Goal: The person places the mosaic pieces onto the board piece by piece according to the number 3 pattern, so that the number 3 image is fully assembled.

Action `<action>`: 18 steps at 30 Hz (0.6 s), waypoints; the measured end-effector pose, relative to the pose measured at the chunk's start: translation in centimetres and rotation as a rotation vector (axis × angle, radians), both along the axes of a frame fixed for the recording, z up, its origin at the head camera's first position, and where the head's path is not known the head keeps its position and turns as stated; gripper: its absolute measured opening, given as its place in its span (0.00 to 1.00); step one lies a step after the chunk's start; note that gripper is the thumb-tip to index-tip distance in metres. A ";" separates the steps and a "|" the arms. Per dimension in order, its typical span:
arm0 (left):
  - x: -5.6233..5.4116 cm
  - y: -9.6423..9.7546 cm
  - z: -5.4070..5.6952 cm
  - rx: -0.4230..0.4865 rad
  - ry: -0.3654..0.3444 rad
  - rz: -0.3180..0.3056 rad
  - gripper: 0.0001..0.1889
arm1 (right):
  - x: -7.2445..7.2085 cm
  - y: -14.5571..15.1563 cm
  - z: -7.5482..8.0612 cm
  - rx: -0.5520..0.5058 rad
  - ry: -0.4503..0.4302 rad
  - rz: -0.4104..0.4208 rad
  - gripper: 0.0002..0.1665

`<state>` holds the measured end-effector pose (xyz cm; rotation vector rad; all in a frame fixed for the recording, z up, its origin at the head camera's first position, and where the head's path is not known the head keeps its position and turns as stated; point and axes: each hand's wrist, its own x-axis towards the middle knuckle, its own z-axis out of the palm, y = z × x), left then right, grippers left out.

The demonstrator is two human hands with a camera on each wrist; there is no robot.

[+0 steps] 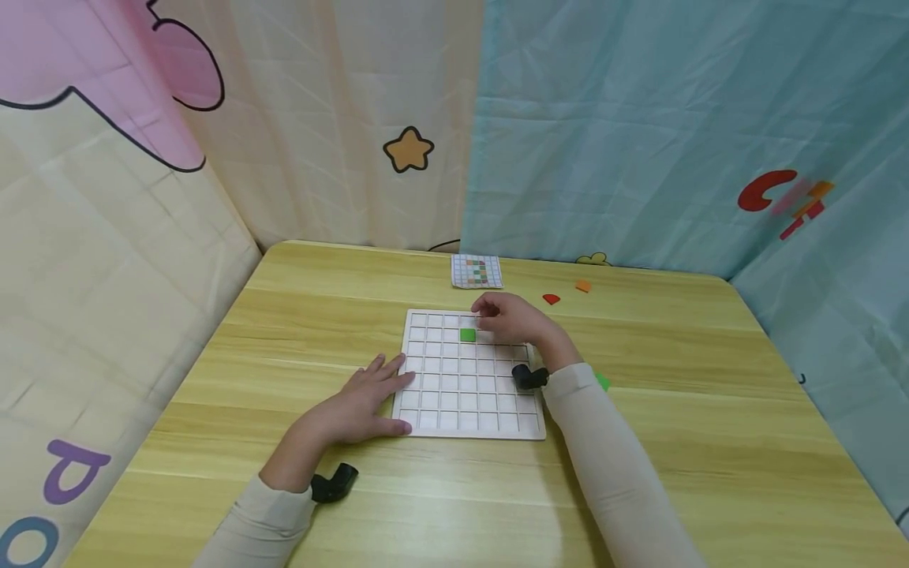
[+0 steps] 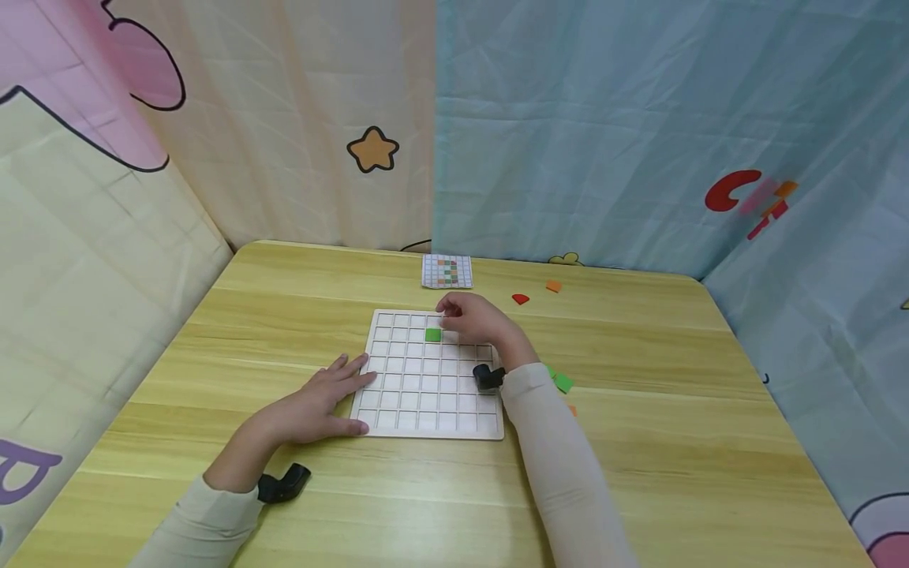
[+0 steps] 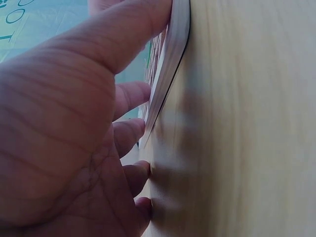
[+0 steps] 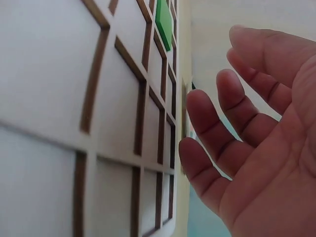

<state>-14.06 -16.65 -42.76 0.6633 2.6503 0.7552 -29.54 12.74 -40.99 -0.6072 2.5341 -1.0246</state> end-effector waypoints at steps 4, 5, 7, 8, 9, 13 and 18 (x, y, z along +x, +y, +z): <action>0.0 0.0 -0.1 0.000 0.004 -0.002 0.43 | -0.2 0.9 0.2 0.017 0.015 -0.044 0.14; 0.0 0.0 -0.1 0.000 0.005 -0.001 0.43 | -0.2 1.1 0.4 0.017 0.015 -0.053 0.14; 0.0 -0.1 -0.1 0.001 0.007 -0.001 0.43 | -0.3 1.5 0.5 0.023 0.012 -0.071 0.14; 0.0 -0.1 -0.1 0.002 0.007 -0.001 0.43 | -0.3 1.7 0.6 0.026 0.011 -0.075 0.14; 0.0 -0.2 -0.2 0.002 0.007 -0.001 0.43 | -0.2 2.0 0.8 0.027 0.008 -0.077 0.14; -0.1 -0.3 -0.4 0.008 0.005 -0.008 0.43 | -0.1 3.1 1.1 0.035 0.021 -0.097 0.15; -0.1 -0.3 -0.5 0.012 0.007 -0.011 0.43 | 0.0 4.7 1.0 0.006 0.039 -0.134 0.15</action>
